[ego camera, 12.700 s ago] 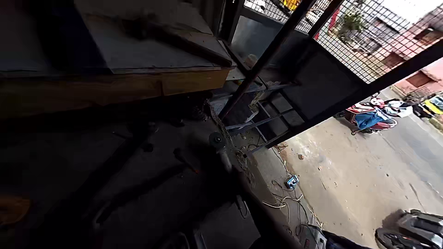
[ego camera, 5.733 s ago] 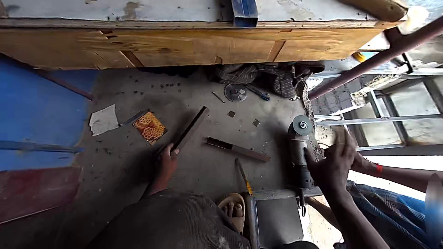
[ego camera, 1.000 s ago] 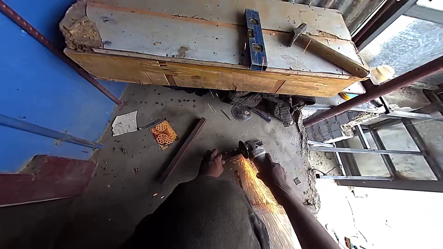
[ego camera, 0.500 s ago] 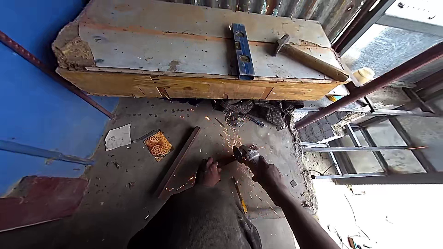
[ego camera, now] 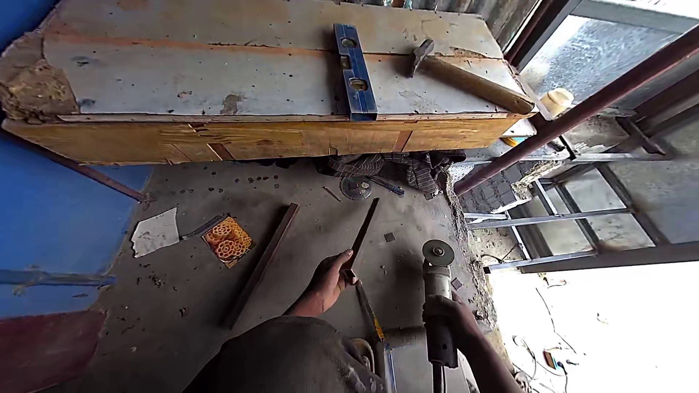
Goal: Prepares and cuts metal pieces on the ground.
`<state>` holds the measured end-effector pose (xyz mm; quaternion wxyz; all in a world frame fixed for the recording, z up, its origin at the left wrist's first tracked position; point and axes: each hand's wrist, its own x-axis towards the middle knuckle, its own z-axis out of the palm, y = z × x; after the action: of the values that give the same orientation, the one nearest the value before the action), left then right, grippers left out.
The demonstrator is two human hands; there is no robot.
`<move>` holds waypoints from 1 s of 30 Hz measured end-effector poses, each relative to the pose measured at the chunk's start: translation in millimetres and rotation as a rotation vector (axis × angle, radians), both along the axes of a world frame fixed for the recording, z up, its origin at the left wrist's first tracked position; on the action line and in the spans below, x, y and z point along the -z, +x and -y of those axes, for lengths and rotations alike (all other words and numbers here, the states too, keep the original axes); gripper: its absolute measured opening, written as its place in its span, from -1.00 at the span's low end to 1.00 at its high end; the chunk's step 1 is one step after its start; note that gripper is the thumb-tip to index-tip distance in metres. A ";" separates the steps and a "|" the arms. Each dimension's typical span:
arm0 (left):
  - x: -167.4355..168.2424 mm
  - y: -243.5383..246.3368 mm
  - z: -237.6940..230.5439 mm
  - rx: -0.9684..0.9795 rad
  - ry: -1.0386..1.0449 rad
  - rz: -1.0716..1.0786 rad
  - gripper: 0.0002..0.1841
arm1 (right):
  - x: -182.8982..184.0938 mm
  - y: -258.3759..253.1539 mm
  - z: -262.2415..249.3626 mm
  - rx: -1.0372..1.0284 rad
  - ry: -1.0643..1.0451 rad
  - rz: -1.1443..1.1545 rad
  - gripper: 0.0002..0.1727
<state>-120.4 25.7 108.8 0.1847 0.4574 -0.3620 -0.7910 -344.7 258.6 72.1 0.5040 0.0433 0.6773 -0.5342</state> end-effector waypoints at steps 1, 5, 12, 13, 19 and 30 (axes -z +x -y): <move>-5.2 -4.0 -0.8 -0.034 0.140 -0.115 -0.60 | 0.2 1.2 -1.5 0.019 -0.011 0.010 -0.14; -12.0 -9.2 -2.1 0.053 0.354 -0.082 -0.59 | -4.0 3.9 -0.2 0.046 -0.026 0.042 -0.19; 11.0 27.6 -13.2 0.180 -0.122 -0.070 -0.69 | -9.7 6.4 10.6 0.032 -0.084 0.083 -0.18; 13.4 32.3 -8.1 0.220 -0.308 0.070 -0.72 | -9.1 6.2 12.3 0.030 -0.088 0.094 -0.20; 35.4 56.6 14.6 0.390 -1.018 1.145 -0.58 | -15.9 9.5 22.3 -0.093 -0.100 0.128 -0.22; 43.3 59.7 -7.6 0.358 -1.069 1.118 -0.55 | -9.4 24.5 136.6 -0.595 -0.059 0.025 -0.17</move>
<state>-60.7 33.3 65.5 0.0399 0.5710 -0.7998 -0.1809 -320.2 122.1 81.5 0.6476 -0.1650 0.6383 -0.3819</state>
